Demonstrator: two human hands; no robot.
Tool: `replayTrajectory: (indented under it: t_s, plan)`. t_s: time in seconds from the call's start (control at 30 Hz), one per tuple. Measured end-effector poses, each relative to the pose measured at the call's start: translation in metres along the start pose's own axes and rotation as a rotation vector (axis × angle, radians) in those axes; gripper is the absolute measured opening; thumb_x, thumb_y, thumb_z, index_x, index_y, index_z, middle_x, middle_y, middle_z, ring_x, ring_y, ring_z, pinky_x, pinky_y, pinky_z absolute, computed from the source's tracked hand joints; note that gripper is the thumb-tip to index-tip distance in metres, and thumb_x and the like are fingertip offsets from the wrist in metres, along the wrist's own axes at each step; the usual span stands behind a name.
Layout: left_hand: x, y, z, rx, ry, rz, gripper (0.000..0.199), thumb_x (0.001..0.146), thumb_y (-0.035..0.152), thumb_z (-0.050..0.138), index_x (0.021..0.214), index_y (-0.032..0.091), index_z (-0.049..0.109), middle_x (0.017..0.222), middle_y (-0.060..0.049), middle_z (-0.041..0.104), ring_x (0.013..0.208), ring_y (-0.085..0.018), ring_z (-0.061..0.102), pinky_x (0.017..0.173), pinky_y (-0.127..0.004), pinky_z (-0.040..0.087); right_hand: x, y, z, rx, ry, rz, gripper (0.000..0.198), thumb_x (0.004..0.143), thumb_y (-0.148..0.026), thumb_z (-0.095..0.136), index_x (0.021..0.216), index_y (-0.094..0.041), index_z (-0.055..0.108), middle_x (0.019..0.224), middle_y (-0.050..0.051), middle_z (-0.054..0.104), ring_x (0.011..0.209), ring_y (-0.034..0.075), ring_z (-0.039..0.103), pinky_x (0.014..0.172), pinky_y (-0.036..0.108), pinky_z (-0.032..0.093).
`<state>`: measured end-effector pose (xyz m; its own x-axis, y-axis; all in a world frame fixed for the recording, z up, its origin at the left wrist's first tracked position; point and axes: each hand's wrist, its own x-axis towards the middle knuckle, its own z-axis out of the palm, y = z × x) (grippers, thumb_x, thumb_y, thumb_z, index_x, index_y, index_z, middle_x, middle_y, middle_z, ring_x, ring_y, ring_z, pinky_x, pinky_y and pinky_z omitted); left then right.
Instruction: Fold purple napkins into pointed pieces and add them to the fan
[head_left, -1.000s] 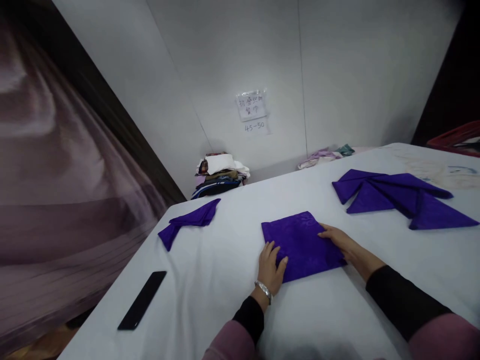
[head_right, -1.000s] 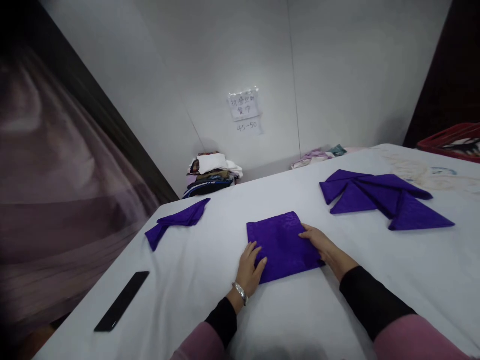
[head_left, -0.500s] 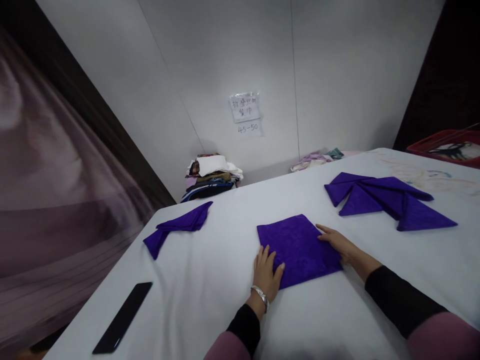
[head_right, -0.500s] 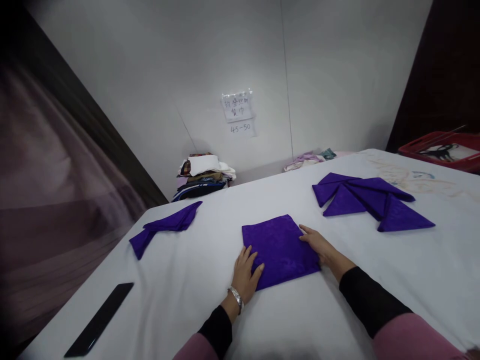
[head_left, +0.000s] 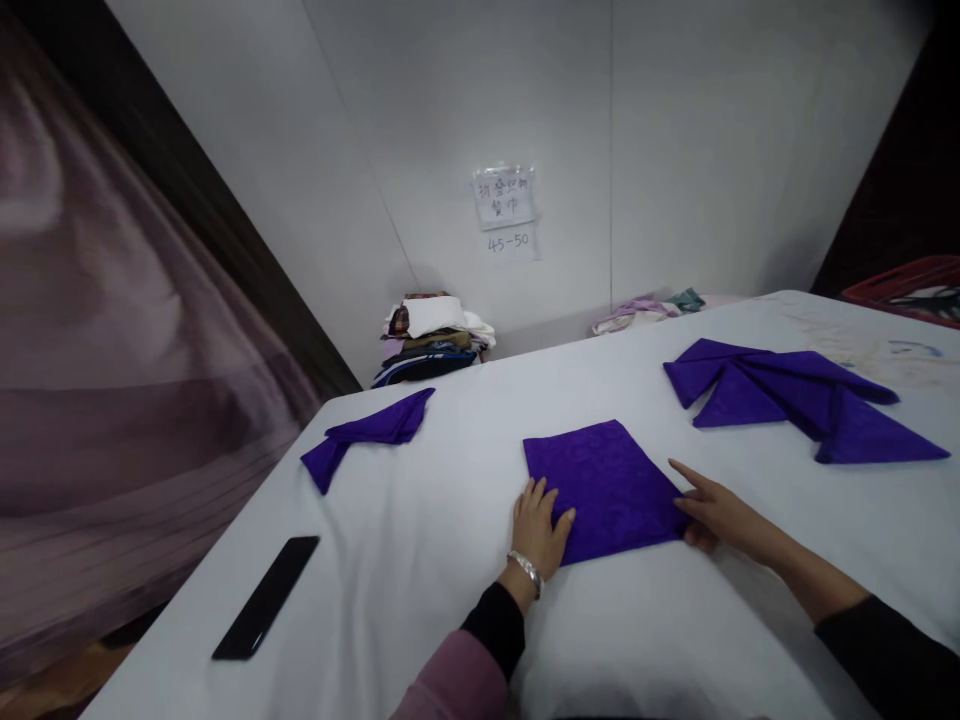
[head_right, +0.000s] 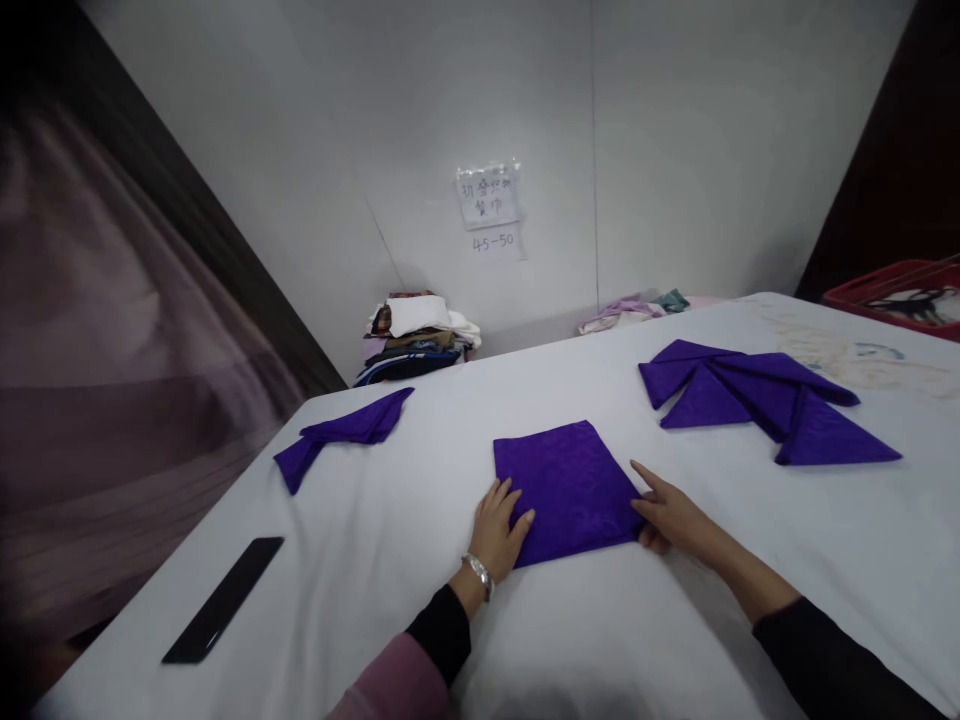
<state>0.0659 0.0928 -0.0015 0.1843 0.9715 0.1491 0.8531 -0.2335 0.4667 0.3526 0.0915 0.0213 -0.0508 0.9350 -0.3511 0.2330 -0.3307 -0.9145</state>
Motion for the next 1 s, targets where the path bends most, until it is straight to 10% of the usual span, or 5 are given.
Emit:
replayTrajectory:
  t_s: [0.3, 0.63, 0.77, 1.0]
  plan:
    - [0.071, -0.018, -0.01, 0.146, -0.085, -0.068, 0.052, 0.087, 0.045, 0.038, 0.13, 0.016, 0.041, 0.145, -0.013, 0.03, 0.135, -0.028, 0.019, 0.108, -0.05, 0.016, -0.013, 0.006, 0.002, 0.016, 0.014, 0.036, 0.078, 0.076, -0.024, 0.058, 0.143, -0.022, 0.018, 0.066, 0.001, 0.063, 0.047, 0.015, 0.058, 0.038, 0.024, 0.044]
    - [0.076, -0.032, -0.004, 0.172, -0.079, -0.08, 0.053, 0.088, 0.047, 0.035, 0.132, 0.018, 0.039, 0.145, -0.011, 0.029, 0.134, -0.026, 0.022, 0.108, -0.047, 0.016, -0.011, 0.011, -0.004, -0.105, -0.006, 0.037, 0.075, 0.079, -0.032, 0.058, 0.143, -0.023, 0.019, 0.058, -0.003, 0.06, 0.04, 0.01, 0.051, 0.032, 0.018, 0.032]
    - [0.066, -0.021, -0.012, 0.103, -0.035, -0.046, 0.048, 0.088, 0.043, 0.037, 0.129, 0.018, 0.042, 0.145, -0.011, 0.031, 0.134, -0.026, 0.023, 0.107, -0.049, 0.02, -0.016, 0.015, -0.017, -0.096, 0.029, 0.021, 0.073, 0.08, -0.036, 0.057, 0.142, -0.02, 0.022, 0.06, -0.002, 0.061, 0.041, 0.01, 0.052, 0.034, 0.019, 0.034]
    - [-0.005, 0.013, -0.024, -0.008, -0.008, 0.407, 0.033, 0.082, 0.041, 0.052, 0.108, 0.021, 0.058, 0.113, -0.008, 0.059, 0.11, -0.024, 0.048, 0.099, -0.045, 0.032, -0.017, 0.02, -0.025, -0.058, 0.147, -0.019, 0.064, 0.08, -0.037, 0.058, 0.136, -0.019, 0.035, 0.069, 0.002, 0.065, 0.044, 0.009, 0.052, 0.036, 0.019, 0.037]
